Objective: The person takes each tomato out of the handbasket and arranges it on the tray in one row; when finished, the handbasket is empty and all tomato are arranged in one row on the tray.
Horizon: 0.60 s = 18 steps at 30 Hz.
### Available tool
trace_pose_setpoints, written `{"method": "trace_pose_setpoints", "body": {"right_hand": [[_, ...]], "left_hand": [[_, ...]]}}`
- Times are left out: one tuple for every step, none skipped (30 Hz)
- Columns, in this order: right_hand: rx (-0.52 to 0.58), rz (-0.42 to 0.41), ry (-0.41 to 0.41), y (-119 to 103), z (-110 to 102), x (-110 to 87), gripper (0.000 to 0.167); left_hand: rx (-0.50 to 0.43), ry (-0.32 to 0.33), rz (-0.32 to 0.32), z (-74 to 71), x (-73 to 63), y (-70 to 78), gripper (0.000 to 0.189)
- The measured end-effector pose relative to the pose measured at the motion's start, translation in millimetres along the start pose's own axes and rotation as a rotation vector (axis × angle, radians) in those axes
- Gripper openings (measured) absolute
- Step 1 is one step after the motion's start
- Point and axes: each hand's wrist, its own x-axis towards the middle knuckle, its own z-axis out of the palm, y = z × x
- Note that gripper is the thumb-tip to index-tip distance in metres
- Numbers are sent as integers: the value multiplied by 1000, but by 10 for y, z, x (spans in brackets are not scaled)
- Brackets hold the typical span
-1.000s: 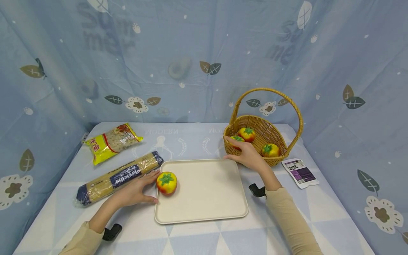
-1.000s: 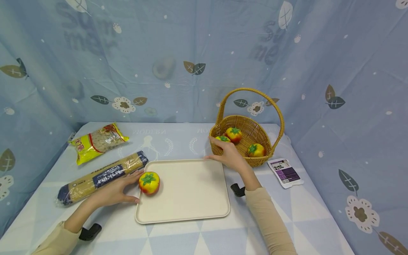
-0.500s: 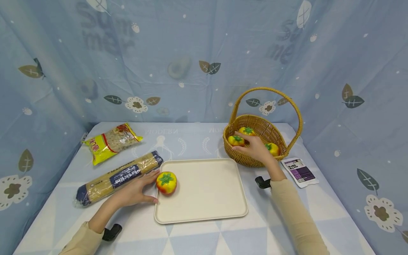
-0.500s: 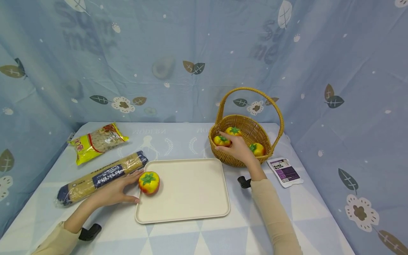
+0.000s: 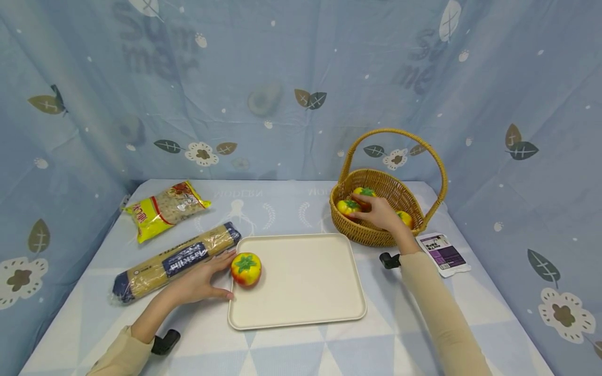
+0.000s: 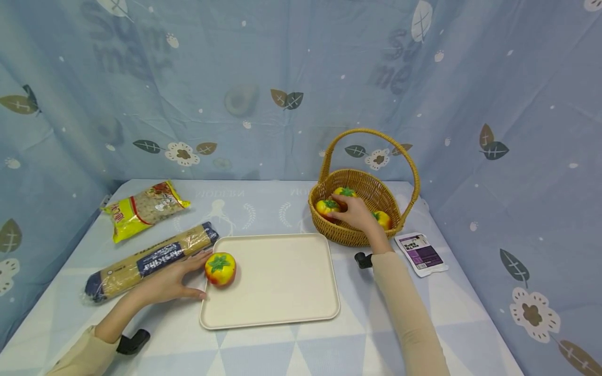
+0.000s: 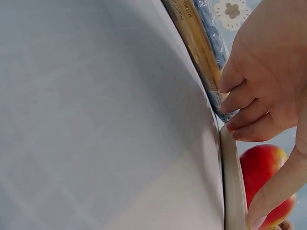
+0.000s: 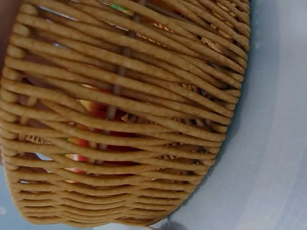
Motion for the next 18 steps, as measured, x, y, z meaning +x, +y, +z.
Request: {"method": "trace_pose_setpoints", "body": {"right_hand": [[1,5,-4,0,-1,10,59],[3,10,-8,-3,-4,18,58],[8,18,-15,-5,-6,26,58],[15,28,-21,-10,-7,35,58],[20,37,-28,-14,-7,44,58],[26,45,-34,-16,-6,52,57],[27,50,-39,-20,-5,60,57],[25,52,-44,-20,-1,68,56],[22,54,-49,-18,7,77,56],[19,53,-51,-16,15,85,56],[10,47,-53,-12,23,93,56],[4,43,-55,-3,35,103,56],[-2,40,-57,3,45,111,55],[-5,40,-58,11,55,119,55],[-5,41,-60,17,65,126,55],[-5,45,-62,23,73,132,54],[-7,51,-64,25,80,135,53],[-2,59,-65,27,86,138,53]], "left_hand": [[2,0,2,-1,1,1,102],[3,1,2,-3,2,1,101],[3,1,2,-4,2,2,101],[1,1,2,-6,2,3,101],[0,1,2,-7,2,2,101],[-2,1,2,-7,2,3,101],[-3,0,2,-7,2,3,101],[-4,-1,1,-7,2,3,101],[-5,-1,1,-7,2,5,101],[-5,-2,0,-7,2,6,101],[-5,-2,-2,-6,2,8,101],[-6,-4,-4,-5,2,10,101],[-6,-4,-7,-4,1,12,101],[-7,-4,-8,-4,1,15,101],[-8,-4,-10,-4,0,18,101],[-8,-3,-10,-4,1,20,101],[-8,-2,-8,-5,-1,22,101],[-6,-1,-8,-6,-1,23,100]]}}
